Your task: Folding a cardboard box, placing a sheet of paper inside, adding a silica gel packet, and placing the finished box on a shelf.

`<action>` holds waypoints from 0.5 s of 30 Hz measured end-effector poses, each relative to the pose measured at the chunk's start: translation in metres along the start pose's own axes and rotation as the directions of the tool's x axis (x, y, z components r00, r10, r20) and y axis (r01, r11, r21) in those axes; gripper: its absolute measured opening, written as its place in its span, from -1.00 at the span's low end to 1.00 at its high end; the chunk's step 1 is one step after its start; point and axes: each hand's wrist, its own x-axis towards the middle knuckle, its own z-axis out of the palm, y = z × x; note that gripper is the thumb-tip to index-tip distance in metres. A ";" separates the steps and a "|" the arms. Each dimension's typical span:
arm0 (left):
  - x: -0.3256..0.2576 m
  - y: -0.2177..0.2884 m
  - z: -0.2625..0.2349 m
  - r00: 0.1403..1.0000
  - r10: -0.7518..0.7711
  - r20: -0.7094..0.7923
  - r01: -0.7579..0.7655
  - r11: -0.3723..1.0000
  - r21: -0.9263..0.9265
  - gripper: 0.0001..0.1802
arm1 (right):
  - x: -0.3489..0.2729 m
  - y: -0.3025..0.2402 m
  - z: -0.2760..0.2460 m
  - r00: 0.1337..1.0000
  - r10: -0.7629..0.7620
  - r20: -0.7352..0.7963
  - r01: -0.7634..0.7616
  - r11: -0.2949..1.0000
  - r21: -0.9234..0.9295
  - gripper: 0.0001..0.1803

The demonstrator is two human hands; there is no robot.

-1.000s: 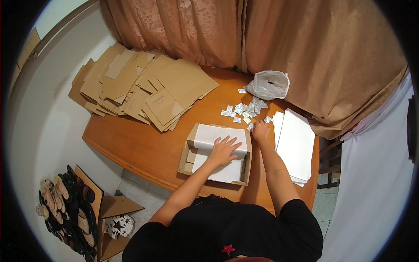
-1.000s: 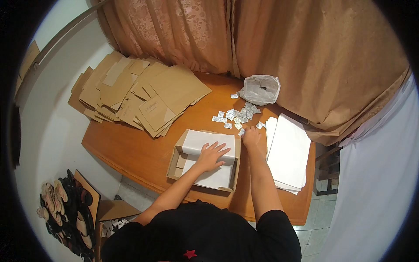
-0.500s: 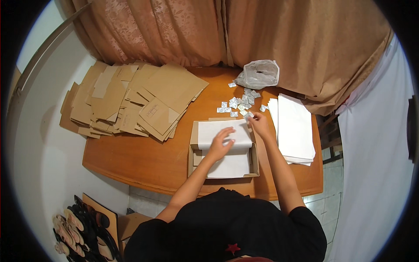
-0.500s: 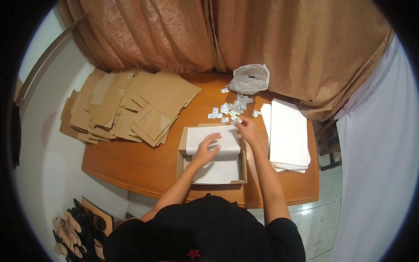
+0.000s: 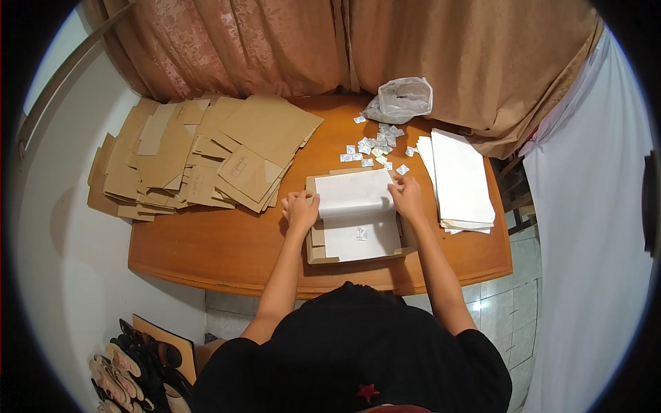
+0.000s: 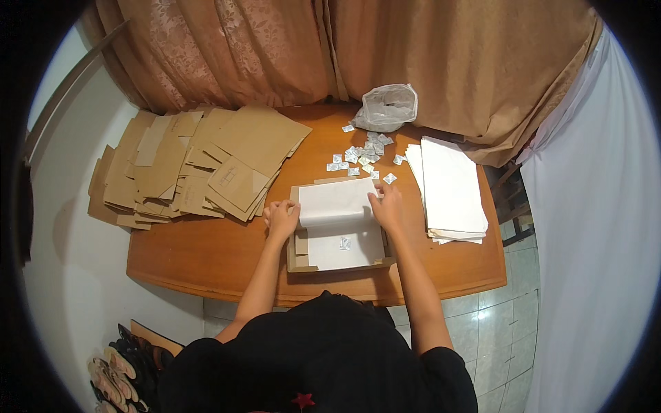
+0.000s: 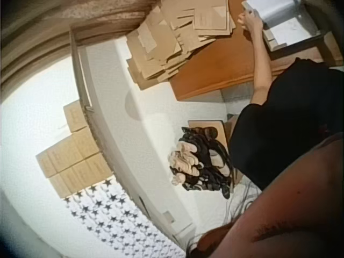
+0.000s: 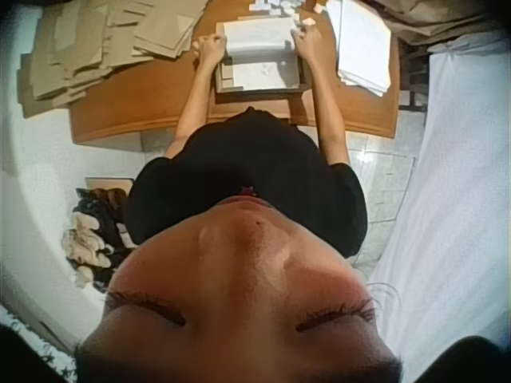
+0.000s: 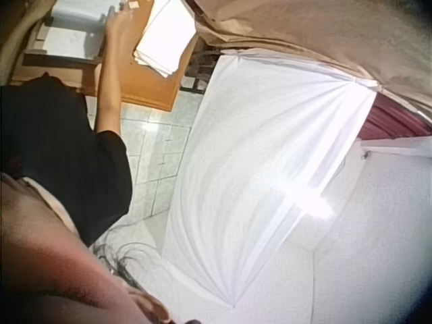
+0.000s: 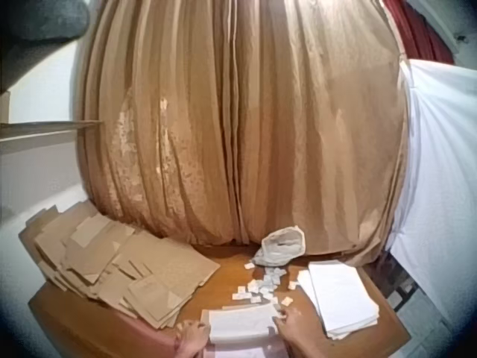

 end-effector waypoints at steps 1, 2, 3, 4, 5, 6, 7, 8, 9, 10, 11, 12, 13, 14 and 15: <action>0.002 0.003 0.000 1.000 0.003 -0.003 -0.003 1.000 0.001 -0.65 | 0.003 -0.001 0.001 0.998 0.017 -0.055 -0.031 0.964 -0.264 -0.58; 0.004 0.006 -0.001 0.999 0.011 0.031 -0.012 0.999 0.050 -0.62 | 0.007 -0.003 0.001 0.993 0.019 -0.113 -0.074 0.858 -0.507 -0.55; 0.006 0.009 -0.001 0.998 0.017 0.065 -0.023 0.995 0.098 -0.60 | 0.013 -0.004 0.005 0.986 0.131 -0.105 -0.167 0.834 -0.526 -0.50; 0.009 0.012 0.001 0.998 0.019 0.064 -0.025 0.995 0.098 -0.60 | 0.016 -0.006 0.008 0.986 0.130 -0.107 -0.167 0.834 -0.526 -0.50; 0.012 0.014 0.002 0.995 0.003 0.097 -0.014 0.994 0.111 -0.57 | 0.019 -0.007 0.011 0.975 0.207 -0.076 -0.210 0.762 -0.613 -0.51; 0.015 0.016 0.003 0.991 -0.014 0.130 -0.002 0.992 0.125 -0.54 | 0.021 -0.008 0.014 0.957 0.286 -0.052 -0.241 0.678 -0.695 -0.53; 0.018 0.018 0.003 0.991 -0.009 0.131 -0.007 0.992 0.124 -0.54 | 0.026 -0.002 0.016 0.956 0.287 -0.057 -0.244 0.677 -0.694 -0.53; 0.019 0.023 0.001 0.987 -0.013 0.162 -0.009 0.991 0.134 -0.52 | 0.032 0.008 0.016 0.939 0.344 -0.029 -0.280 0.712 -0.644 -0.52; 0.020 0.028 0.000 0.981 -0.016 0.194 -0.012 0.990 0.144 -0.49 | 0.036 0.018 0.017 0.918 0.397 0.003 -0.318 0.741 -0.591 -0.51; 0.021 0.028 -0.001 0.981 -0.016 0.195 -0.012 0.990 0.142 -0.49 | 0.036 0.019 0.018 0.918 0.397 0.003 -0.318 0.740 -0.592 -0.51; 0.023 0.027 -0.003 0.973 -0.038 0.226 0.014 0.994 0.107 -0.46 | 0.036 0.021 0.020 0.937 0.349 -0.023 -0.305 0.783 -0.542 -0.57; 0.024 0.027 -0.005 0.964 -0.059 0.258 0.041 0.996 0.073 -0.44 | 0.035 0.023 0.020 0.952 0.302 -0.053 -0.288 0.822 -0.491 -0.63; 0.024 0.024 -0.005 0.964 -0.061 0.260 0.044 0.997 0.071 -0.44 | 0.034 0.026 0.020 0.952 0.302 -0.051 -0.287 0.821 -0.493 -0.63; 0.025 0.022 -0.004 0.973 -0.086 0.212 0.086 0.996 0.011 -0.40 | 0.032 0.030 0.018 0.974 0.226 -0.001 -0.219 0.942 -0.254 -0.72; 0.025 0.020 -0.004 0.980 -0.114 0.166 0.124 0.991 -0.051 -0.37 | 0.030 0.034 0.015 0.990 0.140 0.028 -0.140 0.990 0.007 -0.79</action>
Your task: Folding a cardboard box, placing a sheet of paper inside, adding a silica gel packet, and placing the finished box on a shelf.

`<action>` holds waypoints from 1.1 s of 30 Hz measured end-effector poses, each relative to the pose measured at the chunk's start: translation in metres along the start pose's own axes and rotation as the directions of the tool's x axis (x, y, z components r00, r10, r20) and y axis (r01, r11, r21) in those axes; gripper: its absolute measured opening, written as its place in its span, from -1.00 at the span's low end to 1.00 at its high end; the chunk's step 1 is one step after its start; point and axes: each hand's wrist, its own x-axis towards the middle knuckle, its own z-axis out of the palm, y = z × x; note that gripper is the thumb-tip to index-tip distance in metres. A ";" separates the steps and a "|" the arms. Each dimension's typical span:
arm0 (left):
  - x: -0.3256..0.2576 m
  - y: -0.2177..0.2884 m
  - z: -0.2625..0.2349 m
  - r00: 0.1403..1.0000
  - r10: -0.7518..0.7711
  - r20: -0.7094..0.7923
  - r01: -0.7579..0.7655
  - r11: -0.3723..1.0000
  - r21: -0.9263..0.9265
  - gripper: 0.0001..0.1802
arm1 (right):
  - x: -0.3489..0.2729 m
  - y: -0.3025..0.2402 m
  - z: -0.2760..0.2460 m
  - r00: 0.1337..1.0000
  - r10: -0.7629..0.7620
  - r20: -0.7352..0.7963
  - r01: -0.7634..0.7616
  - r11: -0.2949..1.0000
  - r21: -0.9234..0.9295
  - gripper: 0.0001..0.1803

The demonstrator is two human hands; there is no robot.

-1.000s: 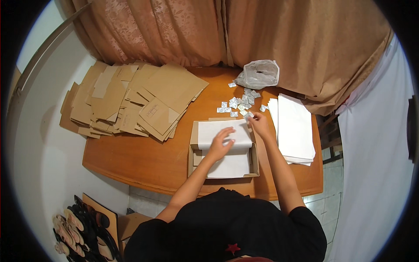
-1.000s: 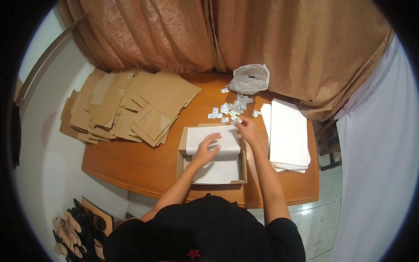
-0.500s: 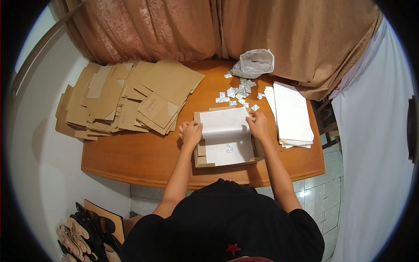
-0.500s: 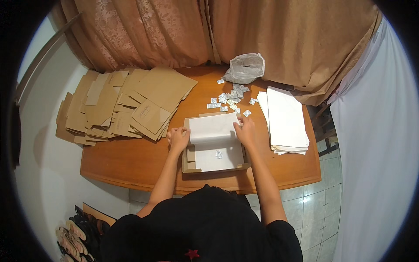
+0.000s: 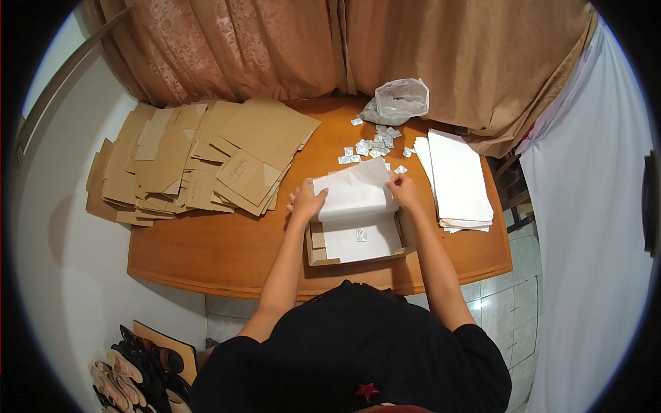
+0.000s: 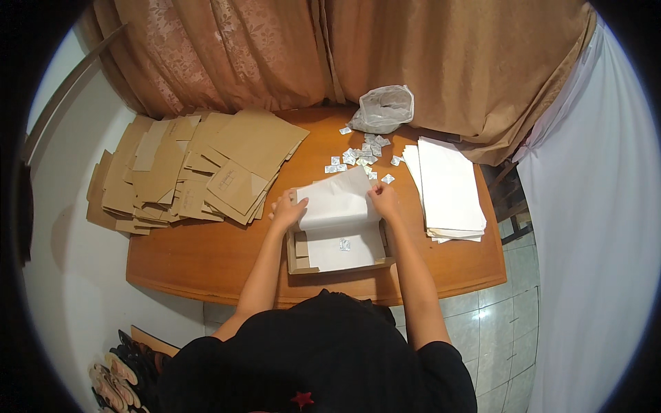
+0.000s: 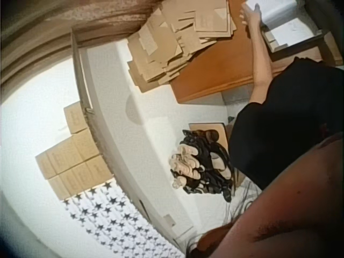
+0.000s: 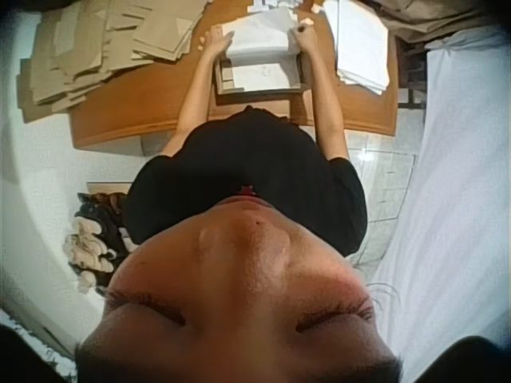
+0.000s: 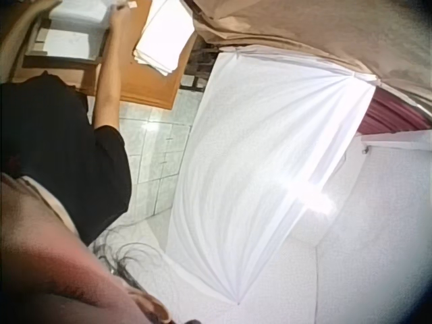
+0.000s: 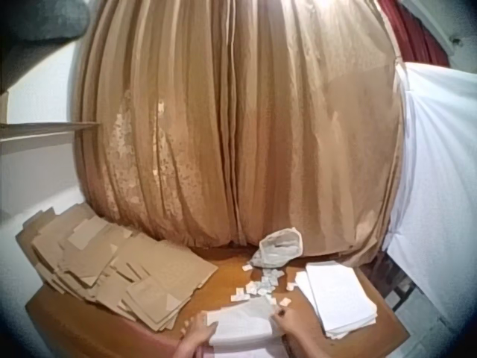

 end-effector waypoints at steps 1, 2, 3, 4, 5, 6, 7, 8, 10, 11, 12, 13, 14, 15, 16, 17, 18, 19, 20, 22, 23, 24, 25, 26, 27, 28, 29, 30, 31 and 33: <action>0.001 -0.004 0.001 1.000 -0.003 0.001 0.003 1.000 -0.001 -0.37 | -0.002 0.002 -0.002 1.000 0.001 0.003 -0.001 1.000 -0.002 -0.79; 0.002 -0.007 0.001 1.000 0.013 -0.028 -0.014 0.999 -0.029 -0.32 | -0.005 0.005 -0.005 0.999 -0.033 -0.008 0.034 0.984 0.174 -0.86; 0.003 -0.011 0.002 0.998 0.028 -0.057 -0.031 0.998 -0.056 -0.28 | -0.007 0.008 -0.008 0.998 -0.063 -0.025 0.068 0.937 0.344 -0.89; 0.004 -0.017 0.004 0.998 0.022 -0.059 -0.025 0.998 -0.057 -0.28 | -0.011 0.010 -0.011 0.998 -0.064 -0.018 0.066 0.937 0.343 -0.89; 0.007 -0.022 0.006 0.992 0.123 -0.030 -0.126 0.978 -0.163 -0.31 | -0.014 0.013 -0.014 0.996 -0.078 -0.031 0.084 0.886 0.456 -0.89; 0.009 -0.027 0.008 0.974 0.226 -0.013 -0.221 0.937 -0.270 -0.33 | -0.018 0.016 -0.016 0.995 -0.090 -0.046 0.100 0.821 0.562 -0.89; 0.007 -0.024 0.008 0.974 0.225 -0.010 -0.219 0.938 -0.270 -0.33 | -0.023 0.018 -0.020 0.995 -0.087 -0.045 0.097 0.822 0.561 -0.89; 0.005 -0.020 0.007 0.963 0.271 0.009 -0.253 0.912 -0.323 -0.41 | -0.027 0.020 -0.024 0.996 -0.078 -0.048 0.091 0.827 0.555 -0.87; 0.001 -0.017 0.008 0.949 0.313 0.026 -0.281 0.882 -0.377 -0.49 | -0.035 0.018 -0.032 0.997 -0.069 -0.048 0.083 0.832 0.548 -0.84; -0.001 -0.018 0.009 0.949 0.314 0.001 -0.277 0.838 -0.470 -0.60 | -0.039 0.012 -0.036 0.991 -0.119 -0.056 0.132 0.886 0.445 -0.86; -0.003 -0.019 0.010 0.950 0.313 -0.024 -0.273 0.785 -0.557 -0.70 | -0.042 0.010 -0.039 0.983 -0.171 -0.058 0.181 0.925 0.335 -0.87; -0.006 -0.018 0.010 0.950 0.313 -0.023 -0.272 0.785 -0.557 -0.70 | -0.044 0.011 -0.041 0.984 -0.170 -0.058 0.180 0.925 0.335 -0.87; -0.009 -0.019 0.009 0.937 0.341 -0.079 -0.337 0.817 -0.468 -0.77 | -0.046 0.012 -0.044 0.987 -0.143 -0.069 0.155 0.958 0.242 -0.89; -0.012 -0.020 0.009 0.918 0.373 -0.132 -0.395 0.840 -0.371 -0.83 | -0.048 0.014 -0.046 0.990 -0.117 -0.081 0.128 0.981 0.148 -0.91; -0.018 -0.019 0.007 0.919 0.371 -0.130 -0.392 0.842 -0.371 -0.83 | -0.051 0.012 -0.048 0.990 -0.114 -0.079 0.125 0.981 0.148 -0.91; -0.027 -0.018 0.003 0.845 0.487 -0.222 -0.534 0.797 -0.284 -0.90 | -0.055 0.011 -0.050 0.974 -0.193 -0.122 0.207 0.972 0.115 -0.93; -0.034 -0.019 0.003 0.746 0.594 -0.300 -0.656 0.732 -0.183 -0.96 | -0.059 0.010 -0.052 0.949 -0.271 -0.161 0.286 0.955 0.079 -0.93; -0.037 -0.024 0.004 0.748 0.591 -0.302 -0.654 0.735 -0.181 -0.96 | -0.063 0.008 -0.052 0.949 -0.272 -0.157 0.287 0.955 0.080 -0.93; -0.039 -0.029 0.006 0.723 0.616 -0.314 -0.681 0.712 -0.171 -0.95 | -0.067 0.006 -0.052 0.922 -0.344 -0.179 0.359 0.932 0.058 -0.91; -0.047 -0.035 0.009 0.684 0.647 -0.337 -0.714 0.689 -0.126 -0.82 | -0.074 0.007 -0.052 0.867 -0.459 -0.196 0.469 0.883 0.008 -0.86; -0.049 -0.036 0.008 0.687 0.645 -0.335 -0.711 0.691 -0.127 -0.82 | -0.077 0.008 -0.052 0.868 -0.456 -0.194 0.467 0.884 0.009 -0.86; -0.051 -0.038 0.006 0.660 0.660 -0.359 -0.724 0.687 -0.066 -0.85 | -0.080 0.009 -0.052 0.910 -0.387 -0.151 0.394 0.919 0.016 -0.87; -0.054 -0.038 0.003 0.632 0.675 -0.380 -0.731 0.682 -0.005 -0.86 | -0.084 0.007 -0.053 0.944 -0.314 -0.105 0.318 0.948 0.020 -0.89; -0.058 -0.038 0.002 0.636 0.672 -0.378 -0.728 0.685 -0.006 -0.86 | -0.088 0.004 -0.053 0.945 -0.311 -0.101 0.315 0.949 0.020 -0.89; -0.062 -0.038 0.000 0.669 0.618 -0.413 -0.673 0.739 0.016 -0.89 | -0.091 0.001 -0.054 0.945 -0.321 -0.059 0.320 0.947 -0.027 -0.87; -0.067 -0.035 -0.003 0.694 0.565 -0.446 -0.617 0.786 0.035 -0.88 | -0.094 -0.001 -0.055 0.945 -0.328 -0.020 0.325 0.943 -0.074 -0.85; -0.071 -0.032 -0.006 0.695 0.566 -0.443 -0.618 0.785 0.034 -0.88 | -0.095 0.001 -0.055 0.946 -0.324 -0.021 0.322 0.944 -0.075 -0.85; -0.076 -0.028 -0.009 0.837 0.418 -0.353 -0.489 0.861 -0.141 -0.85 | -0.096 0.003 -0.054 0.936 -0.350 -0.040 0.342 0.930 -0.133 -0.83; -0.080 -0.029 -0.011 0.938 0.258 -0.232 -0.320 0.901 -0.294 -0.80 | -0.098 0.002 -0.053 0.923 -0.380 -0.053 0.365 0.912 -0.188 -0.81; -0.075 -0.043 -0.003 0.963 0.229 -0.142 -0.268 0.870 -0.413 -0.76 | -0.102 -0.002 -0.052 0.959 -0.276 -0.060 0.269 0.958 -0.100 -0.78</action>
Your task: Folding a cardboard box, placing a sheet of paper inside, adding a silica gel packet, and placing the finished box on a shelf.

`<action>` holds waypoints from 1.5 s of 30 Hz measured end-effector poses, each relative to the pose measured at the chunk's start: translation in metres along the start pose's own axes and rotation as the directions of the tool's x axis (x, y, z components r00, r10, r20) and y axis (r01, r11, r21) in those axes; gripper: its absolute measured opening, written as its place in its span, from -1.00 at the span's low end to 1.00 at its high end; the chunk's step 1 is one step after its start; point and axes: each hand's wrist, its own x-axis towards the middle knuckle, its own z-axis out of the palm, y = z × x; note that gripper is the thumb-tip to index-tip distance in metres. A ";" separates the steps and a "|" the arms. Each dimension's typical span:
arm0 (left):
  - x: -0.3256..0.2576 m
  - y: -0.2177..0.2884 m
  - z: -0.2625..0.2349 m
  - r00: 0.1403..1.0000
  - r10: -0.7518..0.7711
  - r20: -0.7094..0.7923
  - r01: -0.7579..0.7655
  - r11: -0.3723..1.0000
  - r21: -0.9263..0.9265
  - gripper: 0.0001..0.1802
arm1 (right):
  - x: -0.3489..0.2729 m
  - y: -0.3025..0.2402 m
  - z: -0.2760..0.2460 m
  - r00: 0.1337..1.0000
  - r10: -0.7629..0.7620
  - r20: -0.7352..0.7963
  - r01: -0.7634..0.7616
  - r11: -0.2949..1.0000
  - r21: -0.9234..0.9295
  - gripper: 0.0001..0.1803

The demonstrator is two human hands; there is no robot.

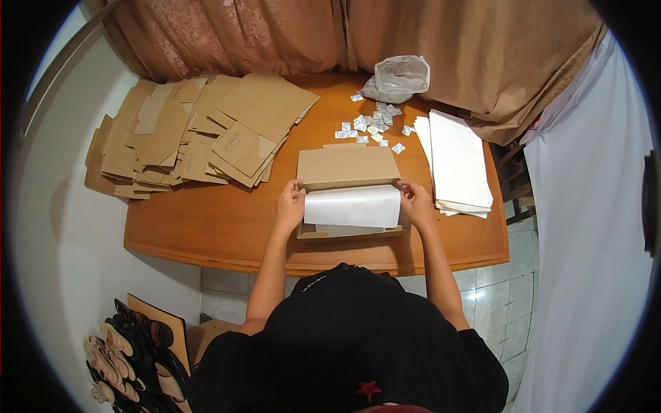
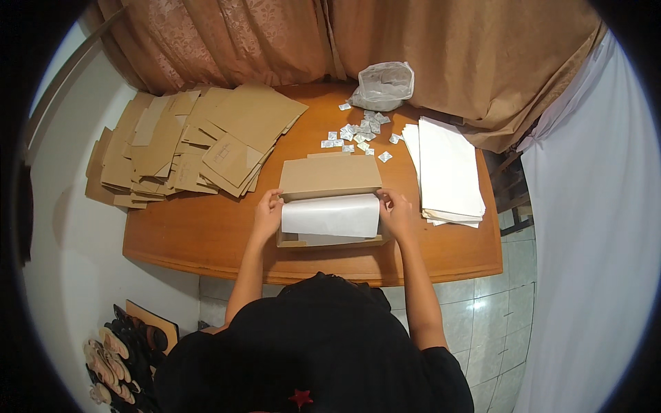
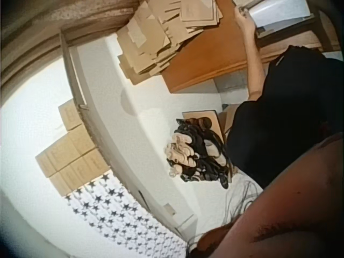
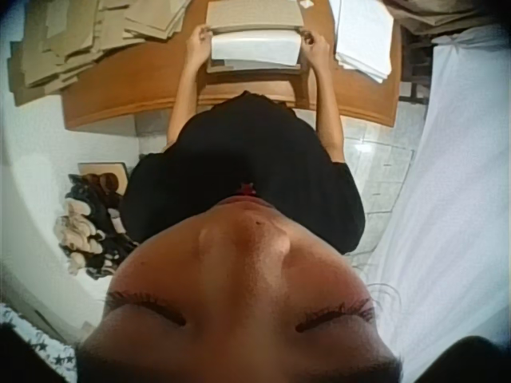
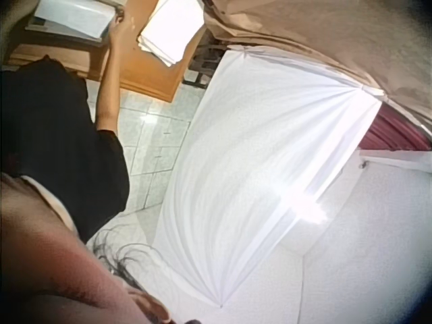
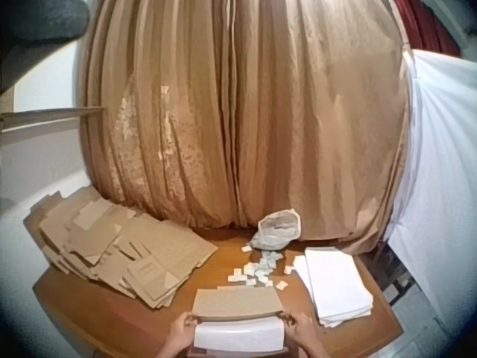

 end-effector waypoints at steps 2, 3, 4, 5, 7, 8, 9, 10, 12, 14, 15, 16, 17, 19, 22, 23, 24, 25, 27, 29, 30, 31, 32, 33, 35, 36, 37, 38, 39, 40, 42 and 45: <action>-0.002 0.003 0.000 0.995 -0.058 0.083 0.068 0.991 -0.114 -0.71 | -0.002 0.000 -0.001 0.993 0.115 0.009 -0.116 0.990 0.081 -0.74; -0.003 0.005 0.000 0.974 -0.168 0.152 0.204 0.942 -0.265 -0.65 | -0.002 0.004 -0.001 0.983 0.177 0.044 -0.182 0.956 0.229 -0.73; -0.005 0.010 0.000 0.936 -0.262 0.236 0.339 0.853 -0.397 -0.57 | -0.002 0.006 -0.002 0.969 0.231 0.087 -0.247 0.896 0.370 -0.70; -0.006 0.009 0.000 0.935 -0.262 0.238 0.340 0.853 -0.396 -0.57 | -0.002 0.008 -0.001 0.969 0.233 0.086 -0.248 0.895 0.370 -0.70; -0.009 0.010 -0.004 0.949 -0.178 0.260 0.269 0.889 -0.372 -0.40 | -0.002 0.007 -0.001 0.960 0.257 0.111 -0.277 0.811 0.515 -0.63; -0.011 0.012 -0.004 0.949 -0.180 0.259 0.270 0.889 -0.371 -0.40 | -0.003 0.005 -0.002 0.960 0.258 0.113 -0.278 0.811 0.515 -0.63; -0.013 0.015 -0.005 0.954 -0.165 0.251 0.261 0.868 -0.423 -0.33 | -0.004 0.003 -0.004 0.964 0.226 0.137 -0.264 0.850 0.455 -0.60; -0.014 0.019 -0.005 0.959 -0.148 0.242 0.250 0.844 -0.474 -0.26 | -0.004 0.000 -0.006 0.967 0.196 0.162 -0.245 0.886 0.394 -0.56; -0.013 0.019 -0.008 0.953 -0.163 0.257 0.266 0.856 -0.443 -0.25 | -0.004 -0.003 -0.008 0.961 0.228 0.158 -0.272 0.883 0.383 -0.54; -0.010 0.018 -0.011 0.947 -0.176 0.269 0.279 0.867 -0.413 -0.23 | -0.003 -0.004 -0.006 0.954 0.257 0.153 -0.297 0.878 0.374 -0.52; -0.008 0.017 -0.011 0.951 -0.154 0.269 0.231 0.930 -0.285 -0.29 | -0.003 -0.004 -0.004 0.955 0.268 0.125 -0.296 0.864 0.408 -0.52; -0.008 0.019 -0.011 0.952 -0.132 0.275 0.178 0.972 -0.150 -0.34 | -0.004 -0.002 -0.003 0.954 0.282 0.097 -0.296 0.848 0.440 -0.52; -0.007 0.021 -0.010 0.952 -0.132 0.276 0.178 0.973 -0.149 -0.34 | -0.005 0.001 -0.001 0.954 0.283 0.096 -0.296 0.847 0.441 -0.52; -0.007 0.027 -0.008 0.988 -0.065 0.137 0.070 0.997 -0.031 -0.38 | -0.005 0.003 0.001 0.971 0.239 0.003 -0.217 0.875 0.433 -0.52; -0.010 0.037 -0.004 0.998 -0.035 0.051 0.036 0.999 -0.021 -0.41 | -0.005 0.002 0.003 0.976 0.209 -0.058 -0.171 0.905 0.389 -0.50; -0.011 0.036 -0.005 0.998 -0.034 0.051 0.035 0.999 -0.021 -0.41 | -0.006 0.002 0.002 0.976 0.209 -0.058 -0.170 0.906 0.389 -0.50; -0.013 0.035 -0.006 0.994 -0.056 0.097 0.051 0.997 0.061 -0.42 | -0.008 0.002 0.000 0.979 0.200 -0.041 -0.181 0.946 0.269 -0.50; -0.015 0.033 -0.008 0.987 -0.082 0.139 0.062 0.988 0.143 -0.43 | -0.009 0.001 -0.002 0.981 0.192 -0.023 -0.187 0.972 0.144 -0.50; -0.019 0.030 -0.010 0.982 -0.065 0.175 0.037 0.986 0.162 -0.43 | -0.012 -0.002 -0.008 0.990 0.139 0.033 -0.139 0.990 -0.011 -0.51; -0.022 0.029 -0.014 0.976 -0.052 0.210 0.014 0.983 0.180 -0.44 | -0.015 -0.010 -0.016 0.987 0.110 0.117 -0.085 0.976 -0.200 -0.53; -0.023 0.030 -0.018 0.975 -0.056 0.215 0.009 0.977 0.212 -0.44 | -0.014 -0.012 -0.018 0.987 0.107 0.120 -0.082 0.977 -0.199 -0.53; -0.024 0.031 -0.021 0.974 -0.057 0.220 0.002 0.970 0.243 -0.43 | -0.012 -0.014 -0.020 0.994 0.075 0.081 -0.055 0.973 -0.225 -0.55; -0.024 0.027 -0.023 0.974 -0.058 0.217 0.004 0.970 0.242 -0.43 | -0.010 -0.015 -0.021 0.998 0.041 0.043 -0.029 0.967 -0.251 -0.57; -0.024 0.021 -0.026 0.984 0.035 0.173 -0.092 0.939 0.332 -0.45 | -0.005 -0.014 -0.019 0.998 0.038 0.047 -0.025 0.968 -0.251 -0.57; -0.026 0.019 -0.027 0.982 0.132 0.138 -0.179 0.889 0.421 -0.46 | 0.011 -0.008 -0.015 0.985 0.166 0.039 -0.163 0.985 -0.063 -0.51; -0.029 0.020 -0.027 0.990 0.117 0.075 -0.138 0.890 0.434 -0.49 | 0.019 -0.001 -0.009 0.985 0.165 0.041 -0.162 0.985 -0.063 -0.51; -0.031 0.021 -0.026 0.995 0.102 0.012 -0.097 0.890 0.446 -0.50 | 0.026 0.010 0.000 0.990 0.143 0.017 -0.142 0.988 -0.064 -0.46; -0.031 0.020 -0.026 0.995 0.101 0.012 -0.096 0.890 0.446 -0.50 | 0.034 0.019 0.009 0.993 0.120 -0.008 -0.120 0.991 -0.067 -0.41; -0.030 0.016 -0.026 0.993 -0.070 0.094 0.022 0.899 0.437 -0.55 | 0.042 0.028 0.019 0.993 0.121 -0.008 -0.122 0.990 -0.066 -0.41; -0.030 0.011 -0.025 0.955 -0.240 0.173 0.143 0.887 0.439 -0.59 | 0.050 0.036 0.031 0.981 0.194 0.000 -0.194 0.978 -0.081 -0.39; -0.036 -0.005 -0.021 0.949 -0.254 0.187 0.155 0.892 0.424 -0.60 | 0.057 0.031 0.042 0.970 0.244 0.011 -0.242 0.965 -0.097 -0.36; -0.029 -0.020 -0.017 0.961 -0.214 0.176 0.126 0.903 0.410 -0.68 | 0.062 0.019 0.055 0.962 0.273 0.024 -0.274 0.961 0.047 -0.35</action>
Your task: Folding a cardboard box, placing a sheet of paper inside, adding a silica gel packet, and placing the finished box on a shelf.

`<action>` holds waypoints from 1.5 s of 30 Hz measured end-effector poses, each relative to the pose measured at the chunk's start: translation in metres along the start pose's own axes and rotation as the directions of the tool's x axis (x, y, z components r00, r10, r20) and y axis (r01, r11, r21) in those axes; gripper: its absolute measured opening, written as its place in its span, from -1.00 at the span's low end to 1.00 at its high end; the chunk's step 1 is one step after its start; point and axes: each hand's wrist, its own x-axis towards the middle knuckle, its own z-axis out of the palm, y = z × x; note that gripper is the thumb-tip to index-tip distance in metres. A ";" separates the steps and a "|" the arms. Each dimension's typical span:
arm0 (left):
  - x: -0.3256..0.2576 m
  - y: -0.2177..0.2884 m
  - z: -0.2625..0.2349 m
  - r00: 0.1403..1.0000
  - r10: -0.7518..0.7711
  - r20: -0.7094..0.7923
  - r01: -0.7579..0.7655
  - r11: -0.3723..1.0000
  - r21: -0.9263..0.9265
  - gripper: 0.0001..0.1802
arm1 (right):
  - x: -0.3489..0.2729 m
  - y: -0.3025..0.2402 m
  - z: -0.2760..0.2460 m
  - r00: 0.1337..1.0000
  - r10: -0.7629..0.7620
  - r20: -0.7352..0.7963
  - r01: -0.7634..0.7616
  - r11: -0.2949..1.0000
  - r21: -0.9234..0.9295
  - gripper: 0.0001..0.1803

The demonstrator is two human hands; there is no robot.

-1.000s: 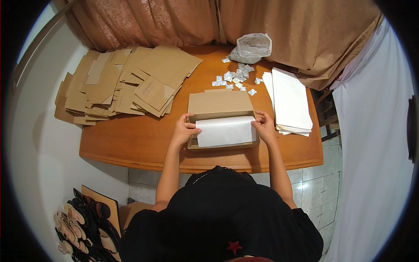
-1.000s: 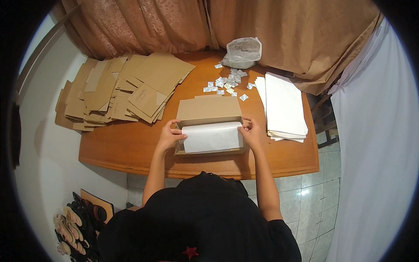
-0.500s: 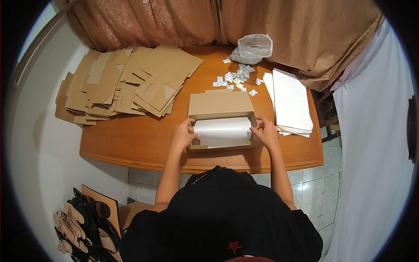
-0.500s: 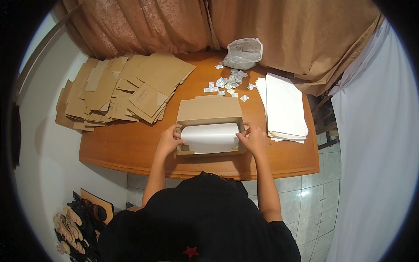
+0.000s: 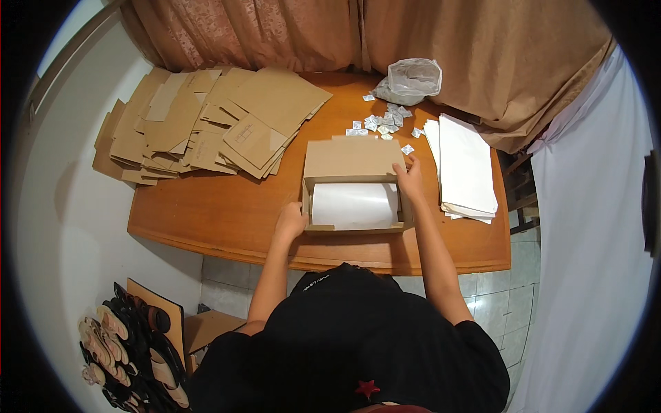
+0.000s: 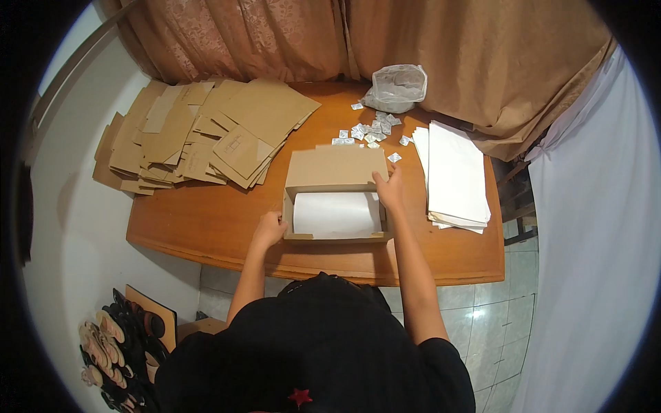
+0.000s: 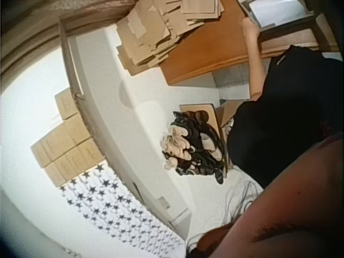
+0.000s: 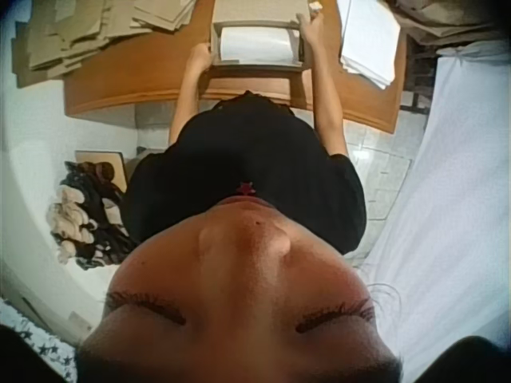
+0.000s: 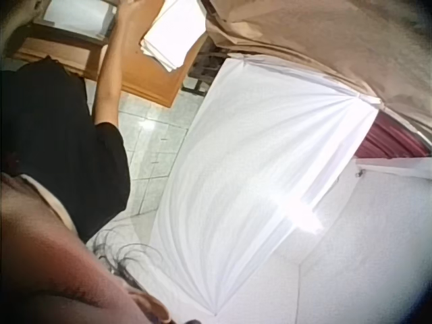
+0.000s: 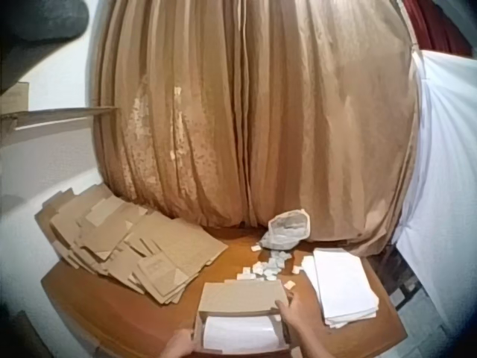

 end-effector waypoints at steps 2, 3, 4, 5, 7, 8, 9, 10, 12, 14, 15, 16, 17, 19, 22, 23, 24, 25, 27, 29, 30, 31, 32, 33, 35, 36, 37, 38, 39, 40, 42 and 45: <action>0.005 0.002 -0.001 0.998 0.040 -0.055 -0.040 0.999 0.004 -0.72 | -0.004 -0.004 0.006 0.992 0.007 -0.128 0.058 0.867 0.494 -0.39; 0.011 0.004 -0.003 0.990 0.064 -0.122 -0.063 0.998 0.014 -0.73 | -0.004 -0.006 0.006 0.992 0.009 -0.126 0.055 0.868 0.494 -0.39; 0.014 0.010 -0.007 0.978 0.090 -0.187 -0.087 0.996 0.027 -0.73 | -0.004 -0.007 0.006 0.978 -0.060 -0.200 0.168 0.794 0.584 -0.41; 0.015 0.015 -0.010 0.979 0.092 -0.182 -0.088 0.996 0.029 -0.73 | -0.005 -0.007 0.005 0.952 -0.118 -0.282 0.281 0.701 0.655 -0.42; 0.015 0.024 -0.015 0.929 0.167 -0.331 -0.241 0.950 -0.197 -0.66 | -0.012 -0.008 0.002 0.942 -0.153 -0.300 0.320 0.683 0.657 -0.42; 0.015 0.024 -0.015 0.929 0.168 -0.330 -0.241 0.951 -0.195 -0.66 | -0.017 -0.010 0.001 0.929 -0.191 -0.317 0.360 0.662 0.657 -0.42; 0.014 0.024 -0.016 0.930 0.205 -0.303 -0.257 0.956 -0.139 -0.64 | -0.020 -0.007 -0.001 0.929 -0.190 -0.318 0.360 0.662 0.657 -0.42; 0.014 0.024 -0.016 0.931 0.241 -0.274 -0.273 0.958 -0.084 -0.63 | -0.024 -0.004 -0.005 0.902 -0.292 -0.317 0.430 0.654 0.622 -0.43; 0.009 0.020 -0.009 0.908 0.308 -0.285 -0.320 0.947 0.004 -0.61 | -0.036 0.003 -0.010 0.879 -0.383 -0.285 0.474 0.629 0.616 -0.50; -0.003 0.024 -0.007 0.925 0.318 -0.206 -0.305 0.948 0.094 -0.56 | -0.052 0.009 -0.015 0.885 -0.402 -0.234 0.465 0.743 0.482 -0.56; -0.005 0.020 -0.003 0.926 0.319 -0.201 -0.306 0.947 0.093 -0.56 | -0.060 0.011 -0.018 0.893 -0.415 -0.177 0.451 0.828 0.333 -0.63; -0.007 0.013 0.002 0.914 0.345 -0.211 -0.326 0.938 0.121 -0.53 | -0.068 0.006 -0.021 0.887 -0.439 -0.146 0.462 0.858 0.227 -0.65; -0.009 0.006 0.007 0.902 0.372 -0.219 -0.346 0.926 0.149 -0.51 | -0.073 0.007 -0.021 0.887 -0.437 -0.148 0.461 0.858 0.225 -0.65; -0.011 -0.005 0.019 0.890 0.390 -0.235 -0.376 0.921 0.103 -0.45 | -0.083 0.009 -0.020 0.847 -0.517 -0.124 0.525 0.851 0.034 -0.60; -0.015 -0.009 0.035 0.835 0.387 -0.391 -0.402 0.915 0.048 -0.37 | -0.094 0.006 -0.018 0.857 -0.504 -0.105 0.507 0.862 0.001 -0.52; -0.016 -0.006 0.039 0.846 0.328 -0.420 -0.407 0.907 -0.111 -0.34 | -0.097 0.003 -0.017 0.853 -0.511 -0.110 0.510 0.859 -0.032 -0.51; -0.017 -0.002 0.043 0.859 0.265 -0.438 -0.406 0.874 -0.267 -0.31 | -0.097 0.004 -0.016 0.854 -0.509 -0.110 0.509 0.860 -0.033 -0.51; -0.017 0.002 0.046 0.859 0.267 -0.438 -0.408 0.873 -0.268 -0.31 | -0.097 0.003 -0.015 0.859 -0.497 -0.121 0.498 0.867 -0.018 -0.52; -0.014 0.009 0.048 0.841 0.159 -0.517 -0.411 0.808 -0.422 -0.19 | -0.096 0.003 -0.013 0.865 -0.484 -0.132 0.488 0.873 -0.004 -0.52; -0.006 0.011 0.045 0.843 0.173 -0.508 -0.416 0.809 -0.415 -0.18 | -0.097 0.002 -0.011 0.857 -0.493 -0.151 0.493 0.869 -0.039 -0.56; -0.003 0.012 0.043 0.846 0.189 -0.499 -0.421 0.810 -0.408 -0.16 | -0.099 0.001 -0.010 0.856 -0.495 -0.150 0.495 0.868 -0.039 -0.56; -0.001 0.014 0.042 0.846 0.190 -0.499 -0.422 0.809 -0.408 -0.16 | -0.100 0.002 -0.008 0.858 -0.488 -0.160 0.487 0.872 -0.046 -0.57; 0.000 0.017 0.042 0.830 0.228 -0.509 -0.425 0.849 -0.313 -0.16 | -0.101 0.002 -0.005 0.861 -0.480 -0.169 0.479 0.876 -0.052 -0.58; 0.000 0.020 0.041 0.814 0.266 -0.516 -0.424 0.880 -0.215 -0.16 | -0.102 0.003 -0.003 0.860 -0.480 -0.170 0.479 0.876 -0.053 -0.58; 0.003 0.022 0.044 0.823 0.267 -0.501 -0.409 0.891 -0.197 -0.18 | -0.102 0.005 0.001 0.861 -0.458 -0.219 0.463 0.886 -0.032 -0.59; 0.005 0.023 0.046 0.833 0.265 -0.486 -0.391 0.903 -0.178 -0.20 | -0.103 0.006 0.002 0.861 -0.457 -0.222 0.462 0.886 -0.034 -0.59; 0.008 0.020 0.048 0.832 0.266 -0.487 -0.392 0.903 -0.177 -0.20 | -0.104 0.005 0.004 0.861 -0.451 -0.237 0.459 0.888 -0.024 -0.59; 0.011 0.018 0.050 0.821 0.249 -0.513 -0.386 0.905 -0.179 -0.23 | -0.104 0.004 0.006 0.860 -0.443 -0.253 0.455 0.891 -0.015 -0.60; 0.014 0.016 0.053 0.810 0.231 -0.539 -0.380 0.907 -0.182 -0.26 | -0.105 0.003 0.008 0.860 -0.443 -0.254 0.454 0.891 -0.014 -0.60; 0.016 0.016 0.054 0.811 0.234 -0.537 -0.382 0.906 -0.182 -0.26 | -0.106 0.002 0.008 0.855 -0.445 -0.267 0.457 0.889 -0.019 -0.60; 0.019 0.015 0.055 0.801 0.227 -0.554 -0.382 0.906 -0.182 -0.30 | -0.107 0.002 0.009 0.850 -0.445 -0.281 0.457 0.889 -0.024 -0.60; 0.020 0.015 0.059 0.792 0.232 -0.564 -0.370 0.918 -0.141 -0.33 | -0.107 0.008 0.011 0.853 -0.443 -0.276 0.455 0.890 -0.021 -0.61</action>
